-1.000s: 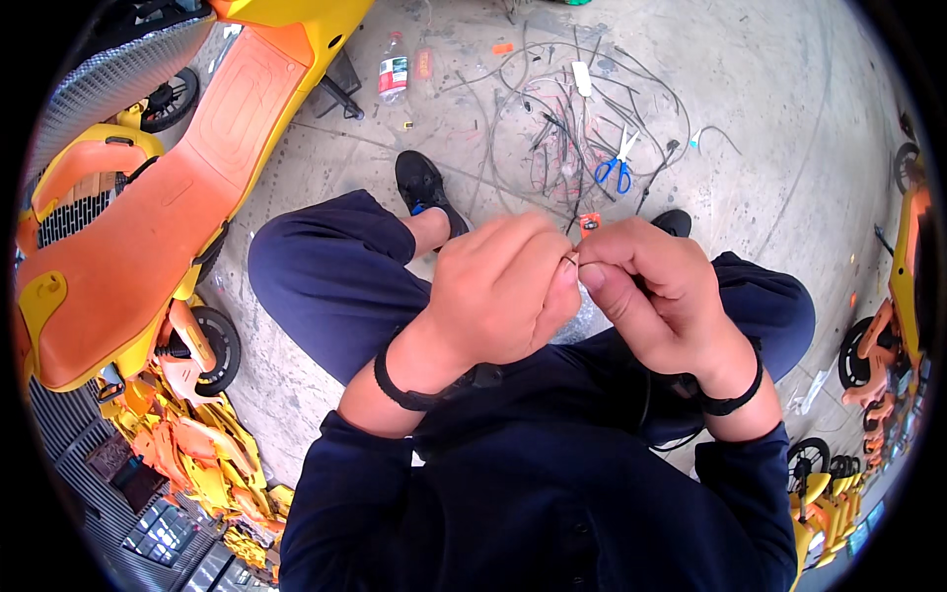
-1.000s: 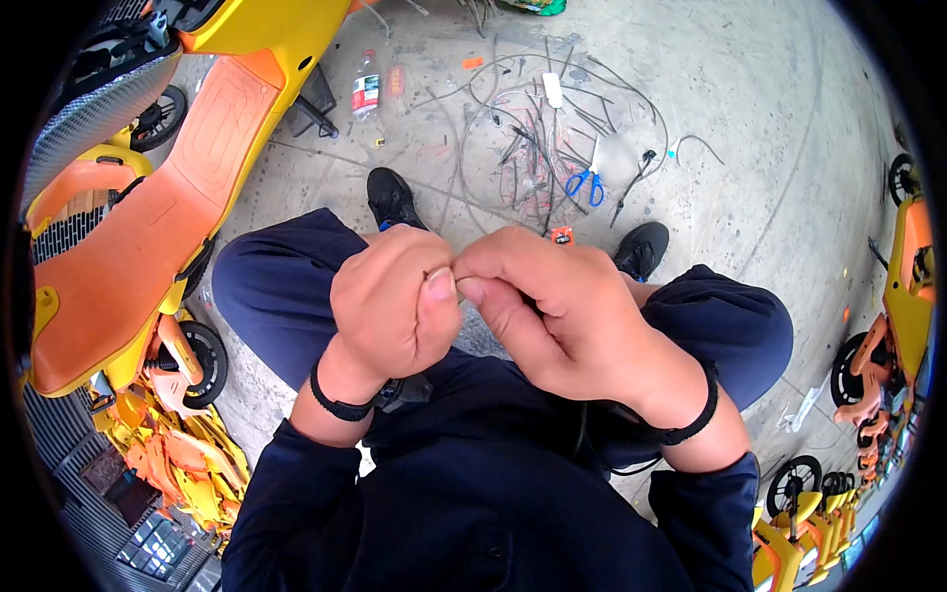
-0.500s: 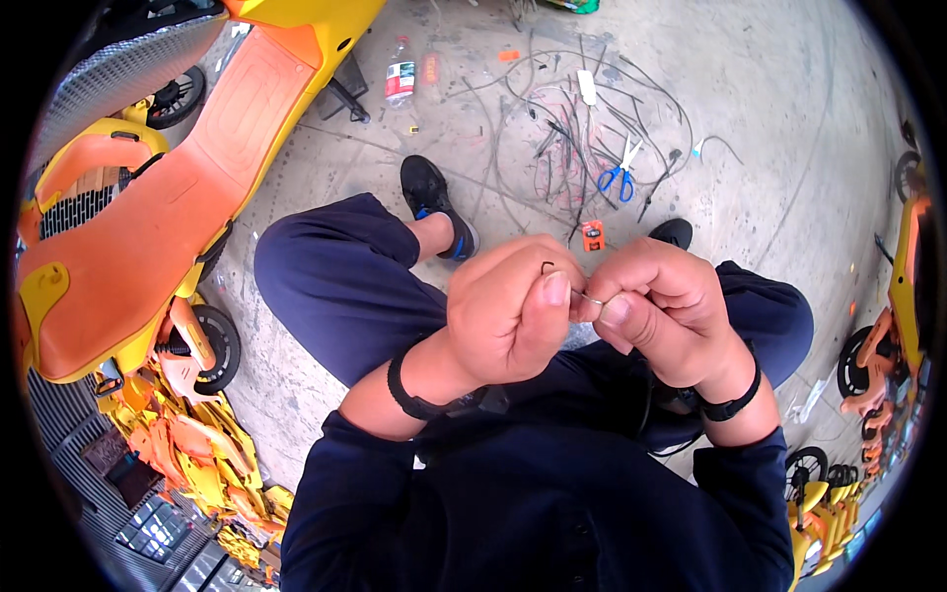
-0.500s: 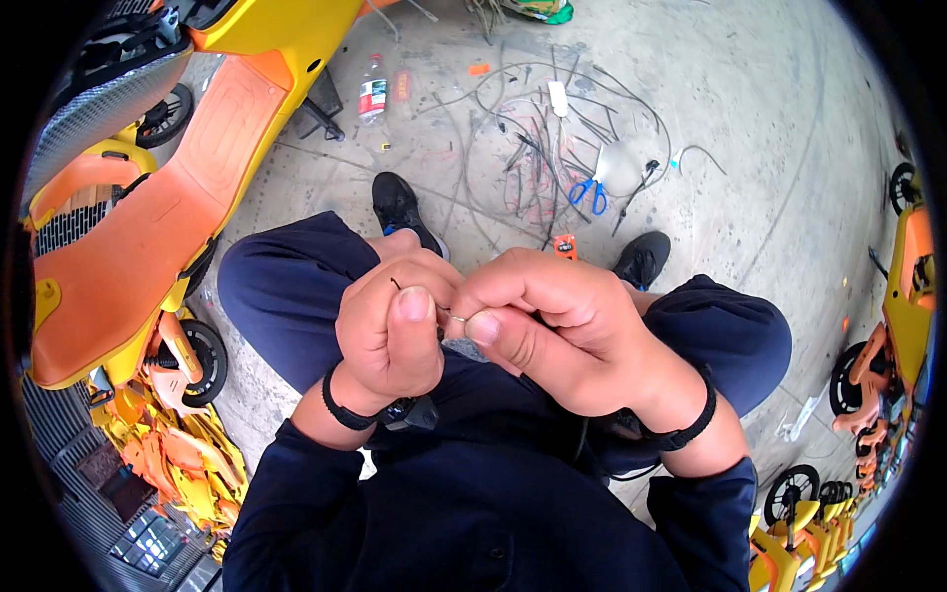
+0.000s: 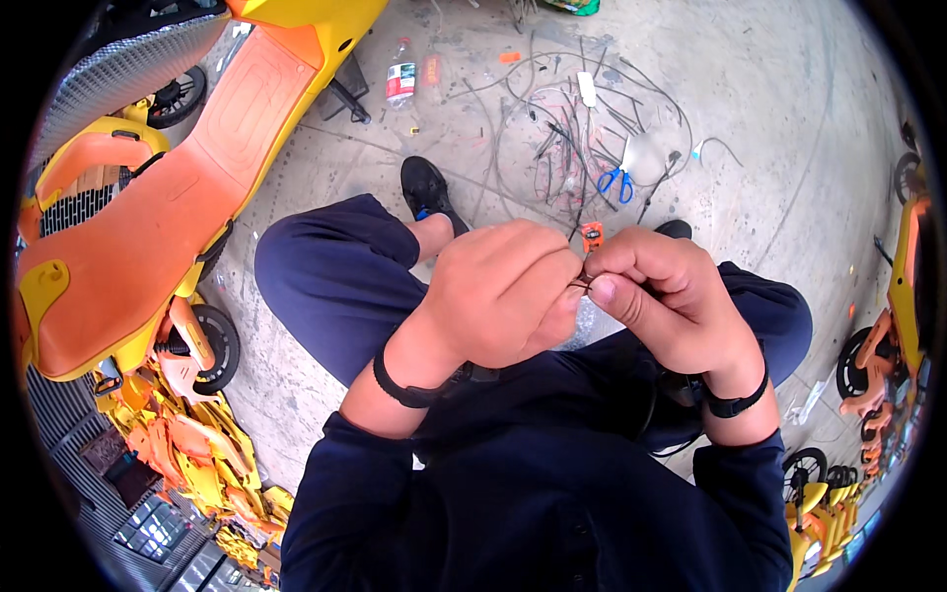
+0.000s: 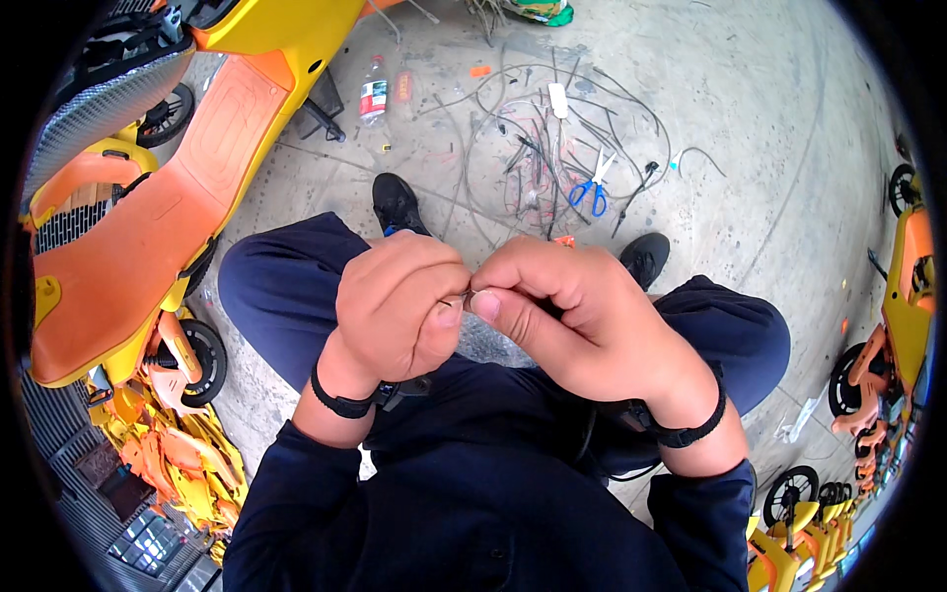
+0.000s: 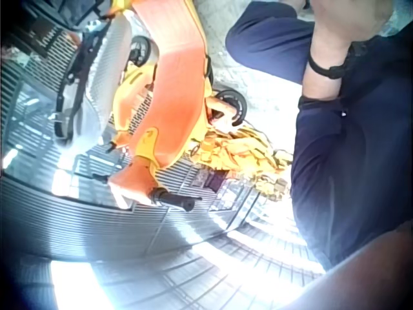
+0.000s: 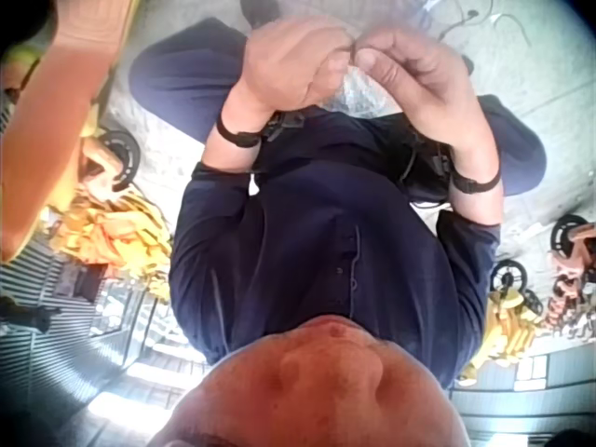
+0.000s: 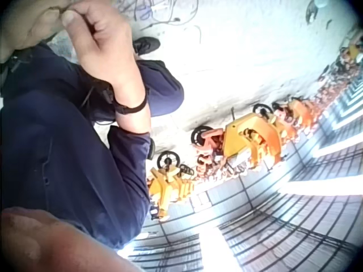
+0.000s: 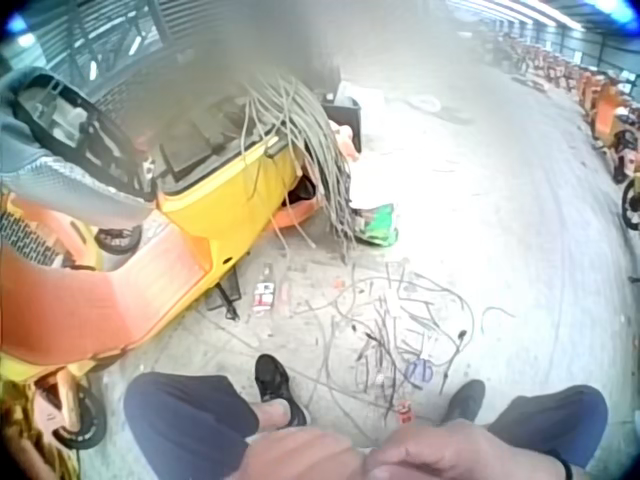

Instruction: The person connects wires to a small electronic connector using their hands while sitting in a service area.

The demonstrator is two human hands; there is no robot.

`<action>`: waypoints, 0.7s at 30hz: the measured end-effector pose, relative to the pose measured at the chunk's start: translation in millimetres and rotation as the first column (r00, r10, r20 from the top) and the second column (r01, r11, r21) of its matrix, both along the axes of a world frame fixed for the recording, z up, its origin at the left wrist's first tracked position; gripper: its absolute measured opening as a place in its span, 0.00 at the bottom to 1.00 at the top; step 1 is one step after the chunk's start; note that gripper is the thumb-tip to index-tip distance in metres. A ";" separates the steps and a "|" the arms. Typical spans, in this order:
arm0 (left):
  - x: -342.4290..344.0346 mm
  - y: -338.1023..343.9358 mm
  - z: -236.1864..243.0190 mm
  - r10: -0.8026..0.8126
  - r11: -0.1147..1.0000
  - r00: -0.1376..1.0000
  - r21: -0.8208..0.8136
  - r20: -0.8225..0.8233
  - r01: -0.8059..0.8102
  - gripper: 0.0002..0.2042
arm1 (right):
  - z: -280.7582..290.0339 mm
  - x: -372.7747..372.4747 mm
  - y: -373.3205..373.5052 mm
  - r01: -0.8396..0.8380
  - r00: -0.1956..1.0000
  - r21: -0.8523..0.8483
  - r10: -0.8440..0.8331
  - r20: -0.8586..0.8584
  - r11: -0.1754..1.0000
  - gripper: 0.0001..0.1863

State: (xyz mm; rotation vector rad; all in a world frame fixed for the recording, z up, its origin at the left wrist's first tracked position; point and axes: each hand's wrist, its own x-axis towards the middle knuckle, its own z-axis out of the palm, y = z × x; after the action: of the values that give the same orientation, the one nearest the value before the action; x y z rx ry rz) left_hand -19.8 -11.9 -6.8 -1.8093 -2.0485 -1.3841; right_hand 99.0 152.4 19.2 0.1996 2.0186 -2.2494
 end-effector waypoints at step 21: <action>3.4 -1.6 2.6 0.015 0.996 0.999 -0.086 0.036 -0.012 0.06 | -1.5 0.5 -3.3 0.049 0.972 0.264 0.015 -0.235 0.963 0.07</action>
State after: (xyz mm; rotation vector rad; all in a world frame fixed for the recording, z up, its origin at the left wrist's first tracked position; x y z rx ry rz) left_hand -16.3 -13.5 -4.3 -1.8122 -2.1663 -1.3561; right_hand 99.6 149.1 17.7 -0.0315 2.4508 -2.0867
